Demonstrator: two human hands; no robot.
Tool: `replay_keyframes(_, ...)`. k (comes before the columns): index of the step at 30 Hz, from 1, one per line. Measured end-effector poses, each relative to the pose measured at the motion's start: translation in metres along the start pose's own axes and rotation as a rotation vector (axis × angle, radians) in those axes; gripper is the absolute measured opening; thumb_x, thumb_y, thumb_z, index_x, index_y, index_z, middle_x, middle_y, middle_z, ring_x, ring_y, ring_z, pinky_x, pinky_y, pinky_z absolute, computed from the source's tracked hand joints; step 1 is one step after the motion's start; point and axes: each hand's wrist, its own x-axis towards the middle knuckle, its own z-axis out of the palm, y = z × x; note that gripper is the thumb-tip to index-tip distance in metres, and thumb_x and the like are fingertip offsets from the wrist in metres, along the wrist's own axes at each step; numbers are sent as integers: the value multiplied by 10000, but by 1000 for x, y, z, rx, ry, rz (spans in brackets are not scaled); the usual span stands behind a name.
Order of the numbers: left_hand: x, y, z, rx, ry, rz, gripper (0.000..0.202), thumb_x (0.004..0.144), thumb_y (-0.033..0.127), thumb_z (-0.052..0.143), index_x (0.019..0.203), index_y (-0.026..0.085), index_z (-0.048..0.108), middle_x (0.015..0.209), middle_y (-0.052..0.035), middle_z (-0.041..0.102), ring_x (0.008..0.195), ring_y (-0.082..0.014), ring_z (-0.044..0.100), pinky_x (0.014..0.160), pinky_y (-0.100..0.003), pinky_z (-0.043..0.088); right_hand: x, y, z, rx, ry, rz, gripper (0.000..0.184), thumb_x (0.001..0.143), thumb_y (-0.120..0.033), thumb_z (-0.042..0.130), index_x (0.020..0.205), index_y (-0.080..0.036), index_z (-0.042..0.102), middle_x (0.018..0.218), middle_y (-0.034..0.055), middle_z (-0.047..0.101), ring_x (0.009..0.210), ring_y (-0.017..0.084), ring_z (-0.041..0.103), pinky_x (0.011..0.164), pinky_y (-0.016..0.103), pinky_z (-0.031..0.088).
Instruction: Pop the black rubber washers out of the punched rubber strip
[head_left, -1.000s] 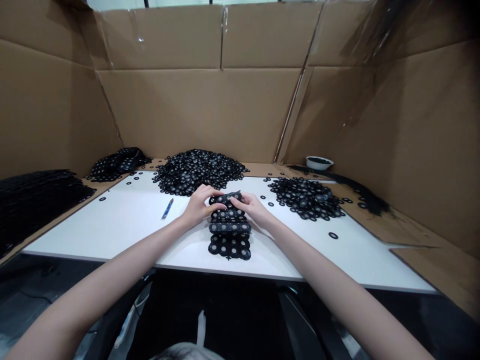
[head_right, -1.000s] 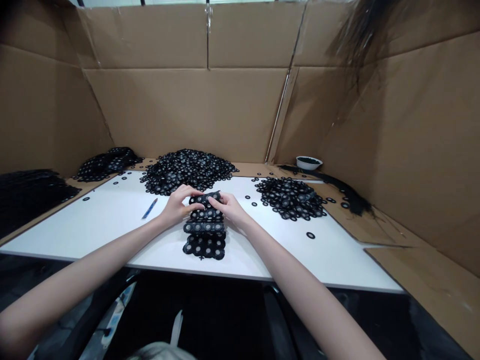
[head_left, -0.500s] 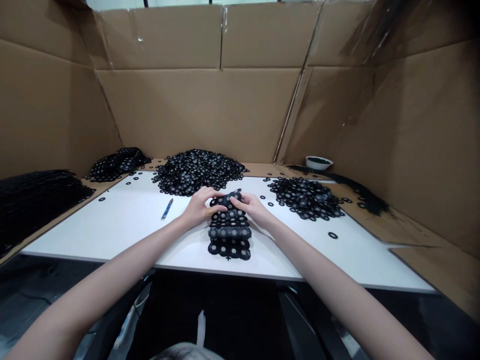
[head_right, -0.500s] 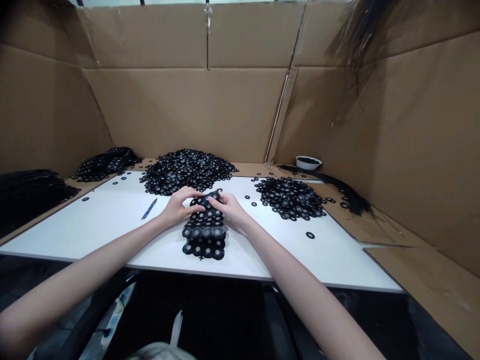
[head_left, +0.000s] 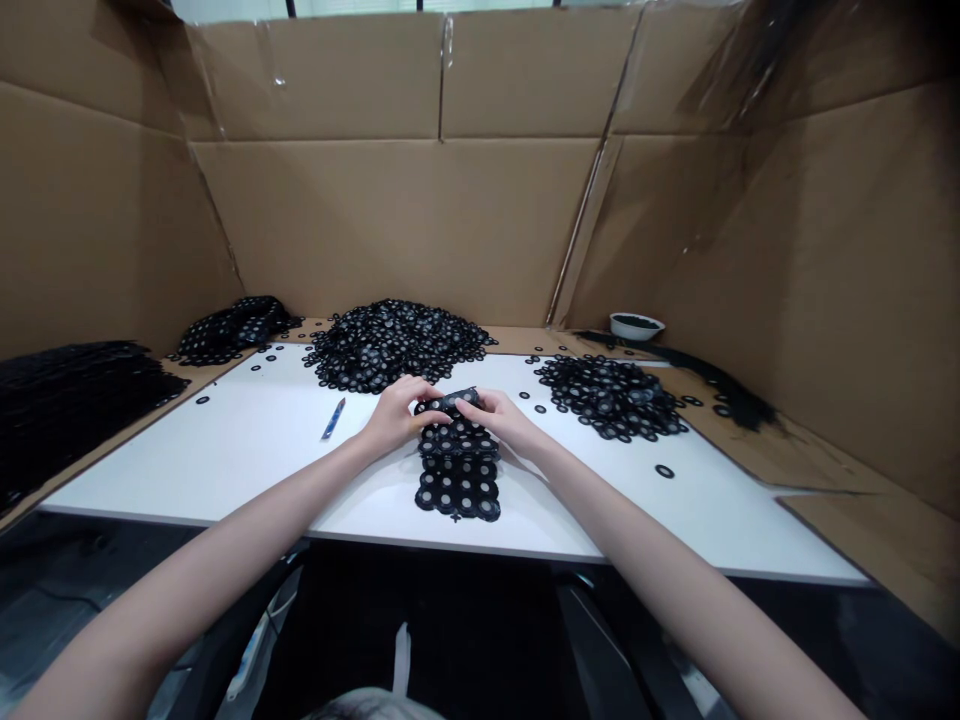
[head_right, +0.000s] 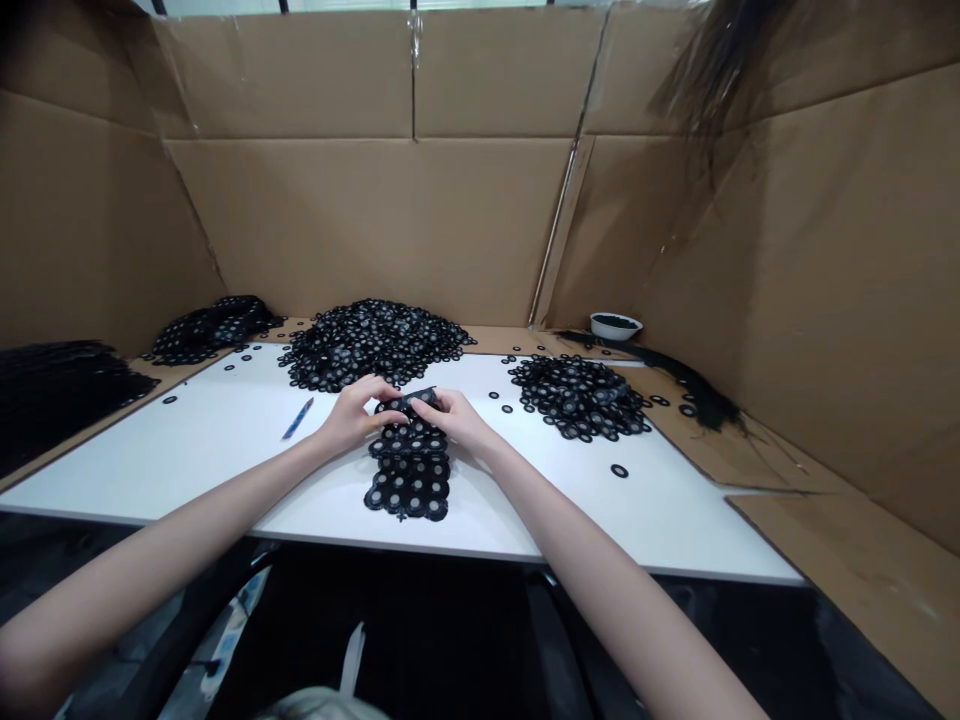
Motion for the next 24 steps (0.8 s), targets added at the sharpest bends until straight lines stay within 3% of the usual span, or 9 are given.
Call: replay_keyframes(24,-1,-3,1,1,-45,-8,244,775,395,655,871,171,664,786,-28,635,752,-161,546,691,-272,401,0,-5,-1,-120,9,1,466,718,-605,577,645,-167,437,630,-37,387,597,100,344,542,250,252)
